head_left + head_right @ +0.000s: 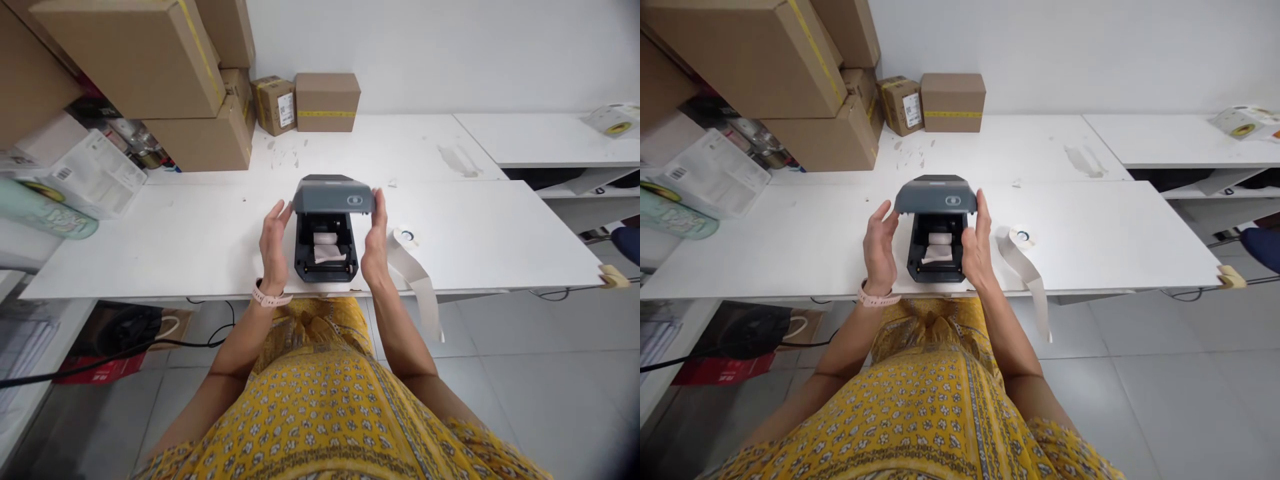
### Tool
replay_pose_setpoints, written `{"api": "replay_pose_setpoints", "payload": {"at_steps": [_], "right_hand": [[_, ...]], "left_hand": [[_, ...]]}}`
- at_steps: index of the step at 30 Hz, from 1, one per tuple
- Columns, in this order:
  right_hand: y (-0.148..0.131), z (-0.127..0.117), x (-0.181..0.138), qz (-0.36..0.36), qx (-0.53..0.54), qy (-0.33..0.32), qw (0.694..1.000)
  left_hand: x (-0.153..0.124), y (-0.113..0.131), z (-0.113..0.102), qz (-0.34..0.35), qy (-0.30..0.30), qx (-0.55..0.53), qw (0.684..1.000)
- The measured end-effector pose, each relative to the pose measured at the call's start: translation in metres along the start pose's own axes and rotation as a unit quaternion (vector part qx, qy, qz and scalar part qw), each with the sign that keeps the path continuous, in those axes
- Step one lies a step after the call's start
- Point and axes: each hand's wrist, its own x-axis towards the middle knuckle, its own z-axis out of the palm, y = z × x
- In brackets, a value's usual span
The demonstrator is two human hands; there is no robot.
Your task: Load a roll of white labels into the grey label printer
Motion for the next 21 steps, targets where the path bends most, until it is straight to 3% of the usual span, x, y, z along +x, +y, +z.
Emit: {"api": "replay_pose_setpoints", "payload": {"at_steps": [2, 7, 9, 12, 13, 15, 16, 18, 21], "right_hand": [[-0.002, 0.004, 0.036, -0.037, -0.017, 0.021, 0.999], [0.002, 0.003, 0.109, -0.087, -0.085, 0.010, 0.993], [0.000, 0.000, 0.119, -0.094, -0.103, 0.016, 0.990], [-0.006, -0.001, 0.109, -0.099, -0.114, 0.044, 0.988], [-0.008, 0.000, 0.102, -0.100, -0.121, 0.019, 0.987], [-0.009, 0.003, 0.087, -0.103, -0.156, -0.117, 0.975], [-0.008, 0.006, 0.081, -0.102, -0.187, -0.213, 0.954], [-0.004, 0.012, 0.074, -0.102, -0.255, -0.384, 0.882], [0.004, 0.020, 0.076, -0.110, -0.308, -0.505, 0.799]], "left_hand": [[0.014, -0.011, 0.001, -0.008, 0.011, 0.043, 0.999], [0.018, -0.046, 0.003, -0.085, -0.081, 0.219, 0.969], [0.015, -0.050, 0.004, -0.094, -0.095, 0.263, 0.955], [0.016, -0.044, 0.005, -0.112, -0.098, 0.293, 0.944], [0.018, -0.041, 0.006, -0.124, -0.102, 0.305, 0.939], [0.022, -0.036, 0.007, -0.145, -0.111, 0.335, 0.924], [0.024, -0.034, 0.008, -0.150, -0.115, 0.351, 0.917], [0.027, -0.032, 0.008, -0.151, -0.120, 0.371, 0.909], [0.028, -0.036, 0.009, -0.135, -0.123, 0.373, 0.910]]}}
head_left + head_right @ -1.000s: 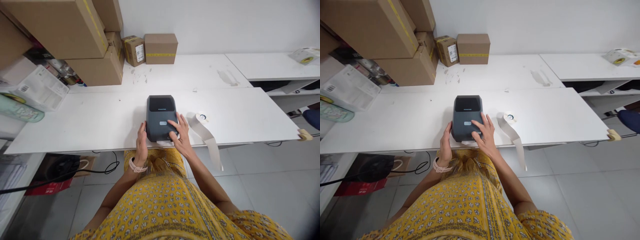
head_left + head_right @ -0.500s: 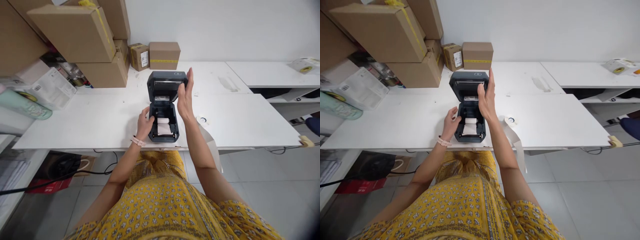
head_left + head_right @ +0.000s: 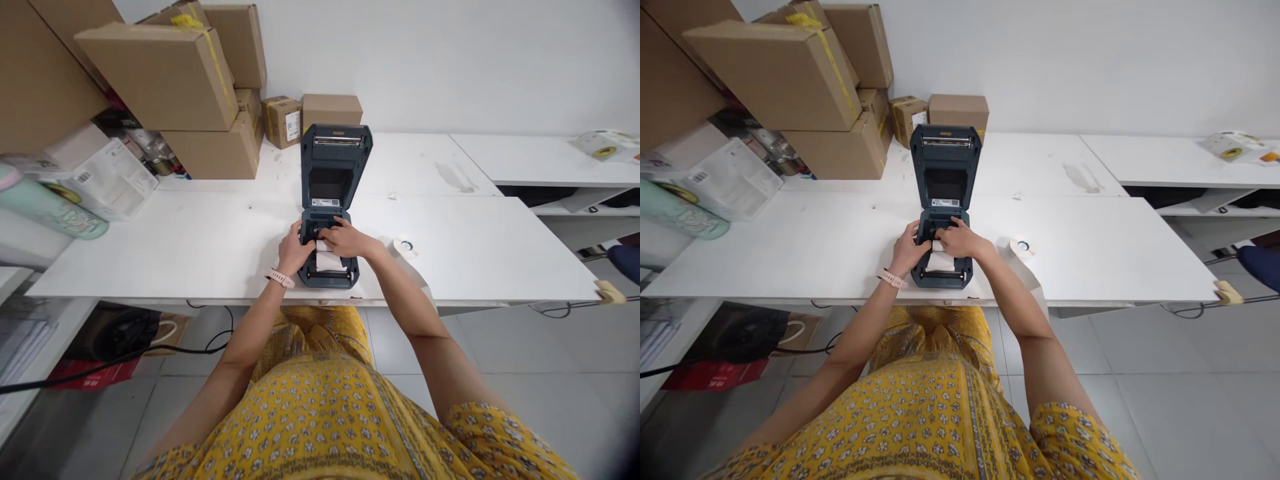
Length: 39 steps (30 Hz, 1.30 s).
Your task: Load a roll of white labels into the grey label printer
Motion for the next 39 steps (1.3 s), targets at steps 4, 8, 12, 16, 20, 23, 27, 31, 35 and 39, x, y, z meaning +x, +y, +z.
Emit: {"api": "replay_pose_setpoints", "payload": {"at_steps": [4, 8, 12, 16, 20, 23, 27, 31, 35, 39], "right_hand": [[0.011, -0.003, 0.011, -0.043, 0.044, -0.050, 0.997], [0.022, -0.022, -0.002, -0.102, 0.177, -0.043, 0.978], [0.044, -0.054, -0.046, -0.150, 0.332, 0.034, 0.931], [0.088, -0.064, -0.082, -0.064, 0.408, 0.115, 0.903], [0.133, -0.040, -0.079, 0.045, 0.418, 0.110, 0.901], [0.148, -0.015, -0.062, 0.114, 0.401, 0.073, 0.906], [0.154, 0.007, -0.046, 0.137, 0.420, 0.055, 0.895], [0.174, 0.020, -0.068, 0.126, 0.487, 0.105, 0.858], [0.191, 0.042, -0.127, 0.164, 0.520, 0.159, 0.823], [0.171, 0.075, -0.172, 0.170, 0.516, 0.138, 0.828]], "left_hand": [[-0.001, -0.006, 0.005, 0.040, 0.031, -0.007, 0.999], [-0.003, -0.008, 0.005, 0.045, 0.023, 0.012, 0.999], [-0.005, -0.005, 0.004, 0.038, 0.026, 0.016, 0.999], [-0.006, -0.002, 0.004, 0.030, 0.025, 0.028, 0.999], [-0.006, -0.003, 0.006, 0.030, 0.035, 0.027, 0.999], [-0.006, -0.004, 0.006, 0.030, 0.038, 0.024, 0.999], [-0.006, -0.004, 0.005, 0.025, 0.039, 0.015, 0.999], [-0.006, -0.007, 0.005, 0.027, 0.033, 0.001, 0.999], [-0.006, -0.007, 0.005, 0.030, 0.040, -0.003, 0.999], [-0.007, -0.002, 0.005, 0.022, 0.035, 0.023, 0.999]]}}
